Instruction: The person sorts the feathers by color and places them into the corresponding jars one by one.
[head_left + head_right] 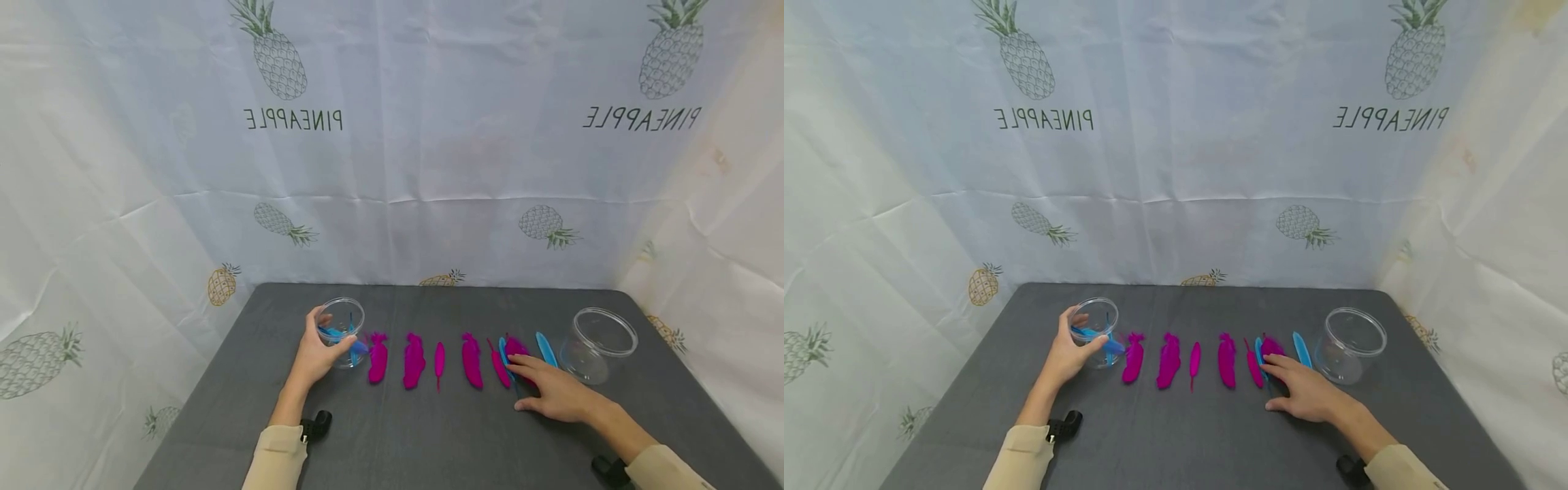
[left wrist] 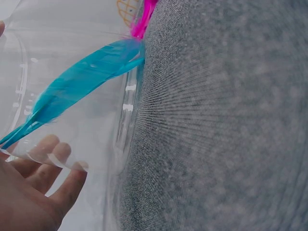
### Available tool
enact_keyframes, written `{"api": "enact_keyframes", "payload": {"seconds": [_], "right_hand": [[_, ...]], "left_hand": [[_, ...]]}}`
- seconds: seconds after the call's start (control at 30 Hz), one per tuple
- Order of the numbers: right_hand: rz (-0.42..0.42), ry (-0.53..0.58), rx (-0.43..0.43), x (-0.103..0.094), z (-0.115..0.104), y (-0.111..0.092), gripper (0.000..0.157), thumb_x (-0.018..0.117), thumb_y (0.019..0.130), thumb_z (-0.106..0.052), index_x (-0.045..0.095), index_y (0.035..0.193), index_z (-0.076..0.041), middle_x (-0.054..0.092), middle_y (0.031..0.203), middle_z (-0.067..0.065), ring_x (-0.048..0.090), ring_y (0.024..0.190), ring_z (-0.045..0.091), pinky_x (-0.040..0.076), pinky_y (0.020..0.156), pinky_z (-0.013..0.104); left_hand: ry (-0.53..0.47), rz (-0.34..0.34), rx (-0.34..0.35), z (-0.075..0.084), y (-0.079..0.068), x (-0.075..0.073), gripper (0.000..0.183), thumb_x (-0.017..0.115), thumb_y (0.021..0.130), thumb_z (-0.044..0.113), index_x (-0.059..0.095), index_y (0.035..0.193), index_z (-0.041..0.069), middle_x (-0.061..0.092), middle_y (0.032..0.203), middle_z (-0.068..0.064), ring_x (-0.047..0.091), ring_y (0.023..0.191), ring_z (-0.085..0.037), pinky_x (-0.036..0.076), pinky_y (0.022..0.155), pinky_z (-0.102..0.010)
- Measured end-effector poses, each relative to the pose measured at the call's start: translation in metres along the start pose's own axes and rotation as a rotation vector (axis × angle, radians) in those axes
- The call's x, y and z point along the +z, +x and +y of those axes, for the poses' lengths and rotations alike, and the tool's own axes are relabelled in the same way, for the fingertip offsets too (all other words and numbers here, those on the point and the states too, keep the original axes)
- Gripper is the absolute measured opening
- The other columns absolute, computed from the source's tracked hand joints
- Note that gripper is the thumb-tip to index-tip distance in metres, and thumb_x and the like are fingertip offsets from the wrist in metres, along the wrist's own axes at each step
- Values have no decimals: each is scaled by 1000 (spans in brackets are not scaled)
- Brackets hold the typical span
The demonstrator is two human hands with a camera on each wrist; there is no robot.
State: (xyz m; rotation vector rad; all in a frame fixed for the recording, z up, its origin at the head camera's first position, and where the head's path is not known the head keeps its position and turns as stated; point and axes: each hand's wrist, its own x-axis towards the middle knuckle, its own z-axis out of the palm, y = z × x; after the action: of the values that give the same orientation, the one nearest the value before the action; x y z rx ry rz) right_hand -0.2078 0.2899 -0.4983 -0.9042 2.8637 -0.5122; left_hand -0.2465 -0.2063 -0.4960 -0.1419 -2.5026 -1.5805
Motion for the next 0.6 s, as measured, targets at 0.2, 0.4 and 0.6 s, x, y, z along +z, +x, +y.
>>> {"api": "enact_keyframes", "payload": {"seconds": [0.2,0.4,0.6], "right_hand": [[-13,-17,-7,-3,0,2,73,72,91,-52,57,142,-1,48,152,17,44,139,42,42,104,60],[56,-87,-18,-1,-6,4,65,64,96,-55,65,133,-3,57,142,15,52,132,40,46,101,58],[178,-47,1,0,-12,5,48,67,97,-47,72,125,-9,65,133,9,59,127,35,48,99,57]], "left_hand": [[-3,2,2,1,0,0,101,83,85,38,17,158,15,41,152,-16,37,144,-35,34,112,-61],[1,0,3,0,1,0,100,82,86,38,16,158,14,41,153,-16,37,144,-35,34,112,-61],[1,4,4,1,0,0,100,82,85,38,17,157,14,41,152,-17,37,144,-36,34,112,-61]]}}
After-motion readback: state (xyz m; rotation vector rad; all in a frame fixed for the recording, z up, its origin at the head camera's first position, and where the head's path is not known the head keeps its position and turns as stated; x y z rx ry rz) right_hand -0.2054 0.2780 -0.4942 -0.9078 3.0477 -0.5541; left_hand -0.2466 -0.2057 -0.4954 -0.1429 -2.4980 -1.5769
